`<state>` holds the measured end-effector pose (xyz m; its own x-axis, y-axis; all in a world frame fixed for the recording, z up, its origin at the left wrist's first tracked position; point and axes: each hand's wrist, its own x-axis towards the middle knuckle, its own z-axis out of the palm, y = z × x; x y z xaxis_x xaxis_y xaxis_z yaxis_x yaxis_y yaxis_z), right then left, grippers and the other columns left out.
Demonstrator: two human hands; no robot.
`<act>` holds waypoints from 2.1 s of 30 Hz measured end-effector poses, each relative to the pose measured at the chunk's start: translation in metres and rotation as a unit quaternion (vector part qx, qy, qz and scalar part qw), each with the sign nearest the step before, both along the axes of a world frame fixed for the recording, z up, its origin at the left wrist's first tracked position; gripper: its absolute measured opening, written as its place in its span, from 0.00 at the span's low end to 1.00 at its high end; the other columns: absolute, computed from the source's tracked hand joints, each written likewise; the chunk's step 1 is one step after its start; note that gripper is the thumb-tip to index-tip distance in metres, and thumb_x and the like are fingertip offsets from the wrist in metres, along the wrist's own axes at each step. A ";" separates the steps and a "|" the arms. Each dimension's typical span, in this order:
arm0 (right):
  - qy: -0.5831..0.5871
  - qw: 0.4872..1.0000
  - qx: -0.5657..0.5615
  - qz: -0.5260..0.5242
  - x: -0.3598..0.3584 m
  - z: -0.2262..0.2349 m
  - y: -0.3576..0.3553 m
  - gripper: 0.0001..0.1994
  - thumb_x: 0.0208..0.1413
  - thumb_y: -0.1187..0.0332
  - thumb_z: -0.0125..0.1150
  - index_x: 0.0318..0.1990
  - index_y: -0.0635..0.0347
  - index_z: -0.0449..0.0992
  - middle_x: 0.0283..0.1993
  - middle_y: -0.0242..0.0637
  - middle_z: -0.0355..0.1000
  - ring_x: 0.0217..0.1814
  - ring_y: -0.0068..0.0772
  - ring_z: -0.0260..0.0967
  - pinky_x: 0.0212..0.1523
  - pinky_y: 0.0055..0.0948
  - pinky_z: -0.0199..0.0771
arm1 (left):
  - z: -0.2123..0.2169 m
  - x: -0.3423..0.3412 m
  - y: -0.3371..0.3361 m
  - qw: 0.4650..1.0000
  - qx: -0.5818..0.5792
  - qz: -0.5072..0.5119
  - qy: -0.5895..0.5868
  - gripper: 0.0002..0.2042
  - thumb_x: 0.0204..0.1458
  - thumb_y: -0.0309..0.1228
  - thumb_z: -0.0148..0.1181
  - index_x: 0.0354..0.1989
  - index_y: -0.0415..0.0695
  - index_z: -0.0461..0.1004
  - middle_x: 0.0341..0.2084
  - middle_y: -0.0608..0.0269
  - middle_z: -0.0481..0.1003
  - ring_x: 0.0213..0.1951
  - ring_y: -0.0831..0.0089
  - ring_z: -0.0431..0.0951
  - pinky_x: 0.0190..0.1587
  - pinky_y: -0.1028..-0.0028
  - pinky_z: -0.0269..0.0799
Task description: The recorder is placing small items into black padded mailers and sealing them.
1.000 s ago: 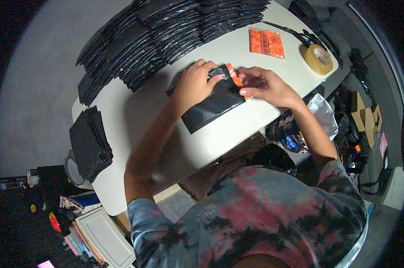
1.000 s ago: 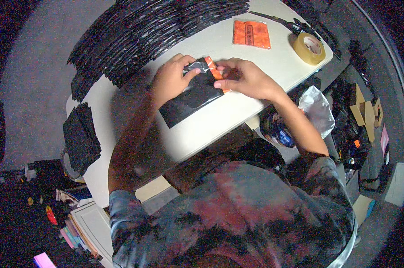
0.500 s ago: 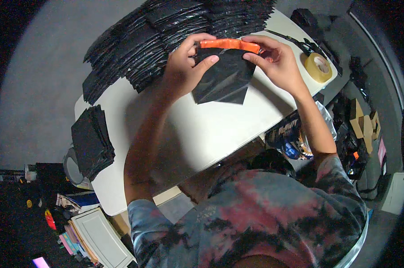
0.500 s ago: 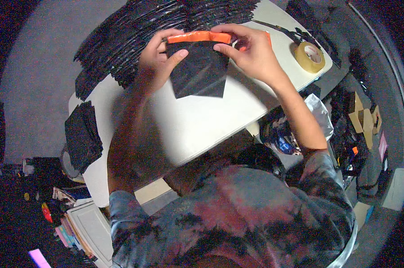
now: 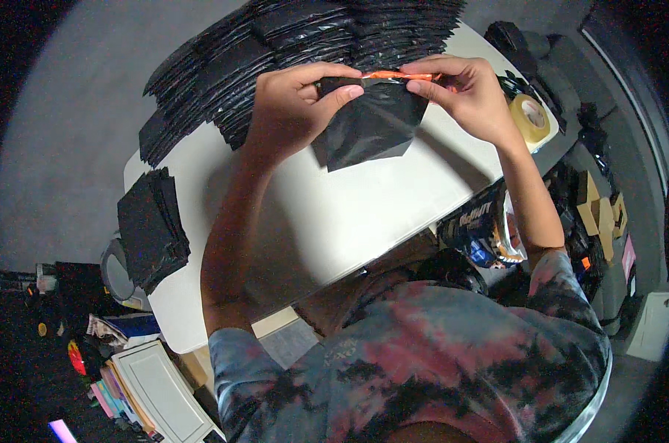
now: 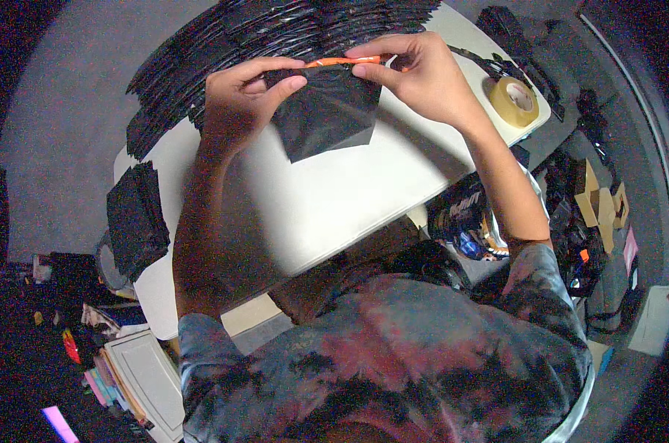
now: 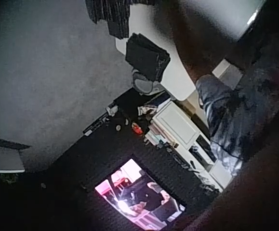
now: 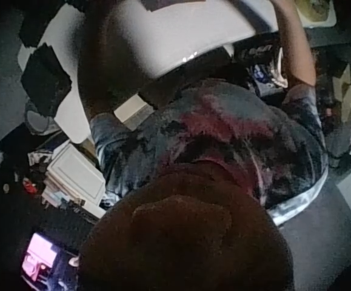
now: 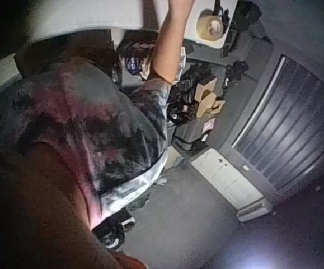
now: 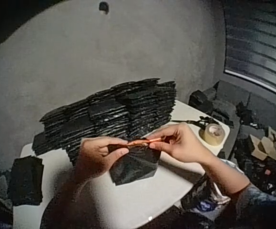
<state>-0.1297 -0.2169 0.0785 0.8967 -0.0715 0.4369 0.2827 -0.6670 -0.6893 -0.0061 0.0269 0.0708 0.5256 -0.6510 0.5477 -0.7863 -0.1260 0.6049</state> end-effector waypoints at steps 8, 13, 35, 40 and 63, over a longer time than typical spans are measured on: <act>-0.042 0.996 -0.042 0.068 0.005 -0.001 -0.004 0.10 0.60 0.66 0.70 0.46 0.58 0.87 0.42 0.33 0.84 0.37 0.20 0.76 0.33 0.24 0.72 | -0.006 0.002 -0.001 0.994 -0.066 -0.021 -0.084 0.09 0.50 0.31 0.76 0.36 0.41 0.87 0.27 0.58 0.85 0.23 0.78 0.83 0.27 0.80 0.77; -0.011 0.997 -0.061 0.035 0.001 0.007 -0.002 0.13 0.61 0.69 0.69 0.51 0.60 0.84 0.44 0.33 0.82 0.42 0.19 0.75 0.39 0.22 0.73 | -0.006 0.003 -0.002 0.993 -0.065 -0.006 -0.099 0.10 0.48 0.32 0.77 0.36 0.42 0.88 0.27 0.57 0.85 0.24 0.75 0.84 0.29 0.78 0.78; -0.018 0.997 -0.057 0.043 0.012 0.003 0.011 0.10 0.60 0.63 0.68 0.43 0.57 0.88 0.37 0.32 0.84 0.31 0.17 0.74 0.27 0.22 0.68 | -0.020 0.005 -0.009 0.983 -0.156 -0.061 0.070 0.08 0.50 0.25 0.75 0.37 0.37 0.87 0.34 0.58 0.86 0.28 0.88 0.80 0.30 0.86 0.74; -0.054 0.995 -0.080 0.032 0.015 0.001 0.007 0.09 0.60 0.64 0.67 0.42 0.58 0.87 0.36 0.33 0.84 0.33 0.18 0.77 0.32 0.23 0.75 | -0.021 0.005 -0.012 0.984 -0.141 -0.069 0.086 0.08 0.51 0.25 0.75 0.37 0.37 0.87 0.36 0.56 0.86 0.32 0.85 0.83 0.34 0.85 0.78; 0.030 0.998 -0.053 0.013 0.009 0.033 0.025 0.13 0.59 0.62 0.72 0.37 0.65 0.87 0.30 0.37 0.82 0.33 0.18 0.74 0.36 0.27 0.75 | -0.020 0.004 -0.015 0.944 -0.250 -0.114 0.185 0.21 0.51 0.23 0.75 0.53 0.30 0.79 0.43 0.53 0.84 0.43 0.74 0.84 0.47 0.79 0.82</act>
<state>-0.1208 -0.1915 0.1110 0.9222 -0.0042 0.3866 0.2613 -0.7301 -0.6314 -0.0020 0.0116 0.0509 0.6190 -0.4783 0.6230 -0.4822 0.3947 0.7821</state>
